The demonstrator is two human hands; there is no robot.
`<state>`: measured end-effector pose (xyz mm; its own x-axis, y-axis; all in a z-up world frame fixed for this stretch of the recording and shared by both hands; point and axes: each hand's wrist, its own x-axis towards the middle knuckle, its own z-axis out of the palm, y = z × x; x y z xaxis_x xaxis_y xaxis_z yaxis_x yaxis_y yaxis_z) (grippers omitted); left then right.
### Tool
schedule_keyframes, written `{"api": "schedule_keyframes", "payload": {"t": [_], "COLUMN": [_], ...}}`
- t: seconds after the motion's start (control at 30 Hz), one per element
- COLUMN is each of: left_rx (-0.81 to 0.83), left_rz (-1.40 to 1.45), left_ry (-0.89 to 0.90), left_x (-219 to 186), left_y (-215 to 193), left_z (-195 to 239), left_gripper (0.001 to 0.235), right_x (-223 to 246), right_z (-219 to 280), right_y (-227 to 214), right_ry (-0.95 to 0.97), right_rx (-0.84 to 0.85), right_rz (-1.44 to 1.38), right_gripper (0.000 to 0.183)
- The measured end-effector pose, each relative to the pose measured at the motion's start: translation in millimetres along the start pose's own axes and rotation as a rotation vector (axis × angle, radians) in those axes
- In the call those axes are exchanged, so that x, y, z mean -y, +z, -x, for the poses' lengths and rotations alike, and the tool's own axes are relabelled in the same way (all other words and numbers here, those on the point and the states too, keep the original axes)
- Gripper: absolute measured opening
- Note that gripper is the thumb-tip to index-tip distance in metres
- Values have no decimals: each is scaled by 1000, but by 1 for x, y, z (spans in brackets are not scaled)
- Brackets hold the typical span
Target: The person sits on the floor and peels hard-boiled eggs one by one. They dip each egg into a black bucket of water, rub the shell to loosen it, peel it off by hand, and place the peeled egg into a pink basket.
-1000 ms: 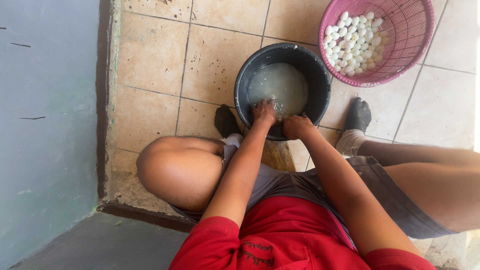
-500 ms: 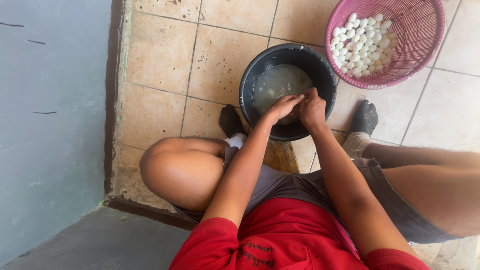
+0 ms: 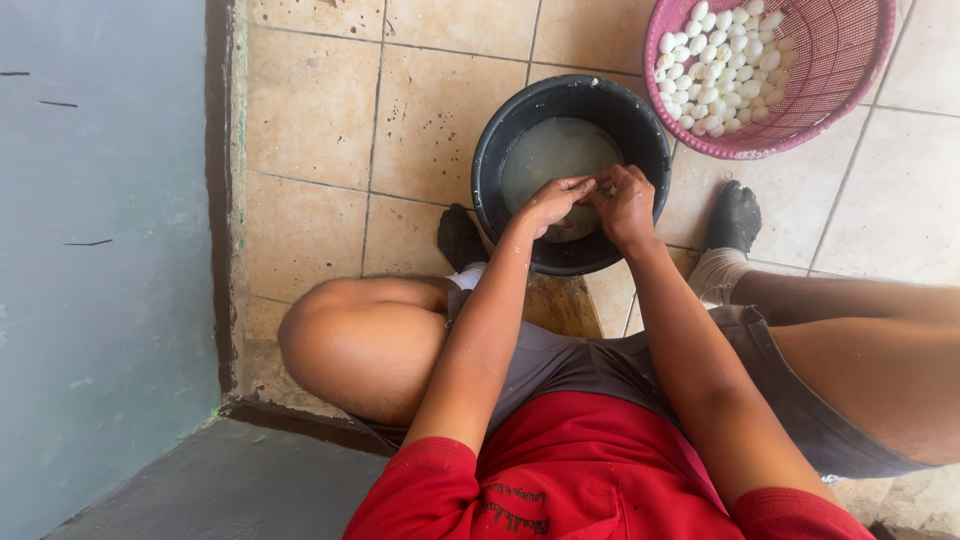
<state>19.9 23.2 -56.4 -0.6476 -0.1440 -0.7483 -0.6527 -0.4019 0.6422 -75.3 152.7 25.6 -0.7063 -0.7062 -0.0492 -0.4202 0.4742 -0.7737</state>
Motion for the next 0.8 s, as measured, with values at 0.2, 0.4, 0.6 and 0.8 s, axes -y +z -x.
{"api": "schedule_keyframes", "payload": {"t": [0.2, 0.4, 0.6, 0.8], "left_rx": [-67, -81, -81, 7], "left_rz": [31, -66, 25, -19], "left_ry": [202, 214, 369, 306], "left_x": [-9, -12, -20, -24], "left_y": [-3, -9, -9, -6], "left_z": [-1, 2, 5, 7], "left_gripper": [47, 38, 34, 36], "right_x": [6, 16, 28, 19], "right_z": [-3, -5, -5, -7], "right_y": [-1, -9, -20, -22], "right_ry": [-64, -47, -57, -152], "right_rx": [-56, -56, -57, -154], "right_rz": [-30, -75, -182, -130], "right_gripper": [40, 31, 34, 20]}}
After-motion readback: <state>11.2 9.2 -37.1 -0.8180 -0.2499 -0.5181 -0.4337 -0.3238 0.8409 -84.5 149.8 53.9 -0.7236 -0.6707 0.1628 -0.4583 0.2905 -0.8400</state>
